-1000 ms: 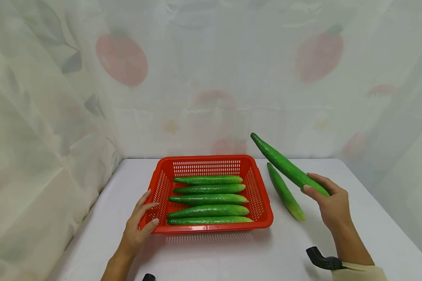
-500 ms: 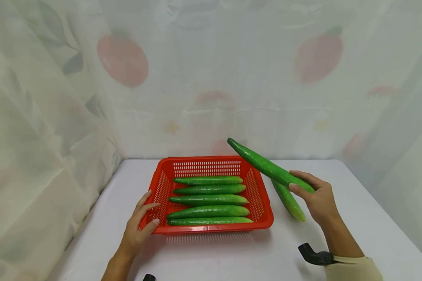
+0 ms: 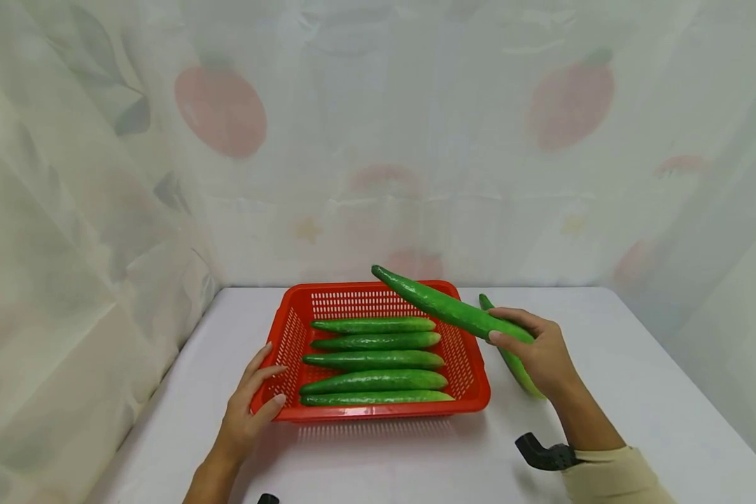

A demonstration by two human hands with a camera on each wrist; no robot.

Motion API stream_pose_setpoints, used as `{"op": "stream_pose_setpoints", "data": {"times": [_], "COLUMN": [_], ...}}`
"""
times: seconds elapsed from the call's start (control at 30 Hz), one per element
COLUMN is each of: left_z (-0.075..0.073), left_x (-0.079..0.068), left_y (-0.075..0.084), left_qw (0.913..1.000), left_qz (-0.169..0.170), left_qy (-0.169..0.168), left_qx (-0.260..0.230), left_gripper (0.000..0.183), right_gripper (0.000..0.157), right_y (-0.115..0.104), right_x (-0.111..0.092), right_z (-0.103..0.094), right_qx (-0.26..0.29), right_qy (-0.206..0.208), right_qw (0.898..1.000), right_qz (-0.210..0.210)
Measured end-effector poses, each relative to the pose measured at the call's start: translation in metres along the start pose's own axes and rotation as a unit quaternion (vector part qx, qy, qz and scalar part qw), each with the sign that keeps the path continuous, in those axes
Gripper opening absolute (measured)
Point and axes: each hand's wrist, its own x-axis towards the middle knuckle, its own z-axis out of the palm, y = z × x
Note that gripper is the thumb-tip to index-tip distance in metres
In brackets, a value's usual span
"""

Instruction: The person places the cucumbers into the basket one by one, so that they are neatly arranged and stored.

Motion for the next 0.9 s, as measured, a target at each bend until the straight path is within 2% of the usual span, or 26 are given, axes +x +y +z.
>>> {"op": "stream_pose_setpoints", "data": {"times": [0.23,0.47,0.67,0.9], "left_z": [0.001,0.001,0.002,0.005], "left_x": [0.0,0.0,0.002,0.002], "left_y": [-0.003,-0.003,-0.001,0.0], "left_qw": [1.0,1.0,0.9997,0.9997], "left_qz": [0.005,-0.004,0.023,0.025], "left_qy": [-0.001,-0.002,0.0,0.0], "left_qx": [0.0,0.003,-0.005,0.0], "left_gripper": [0.035,0.036,0.036,0.038], "right_gripper": [0.036,0.033,0.033,0.032], "right_y": [-0.001,0.002,0.005,0.006], "right_x": [0.006,0.012,0.014,0.014], "right_z": [0.017,0.034,0.046,0.054], "right_qx": [0.041,0.055,0.093,0.067], "right_qy": [-0.035,-0.07,-0.098,-0.131], "right_qw": [0.998,0.996,0.991,0.989], "right_qz": [0.016,0.003,0.024,0.007]}}
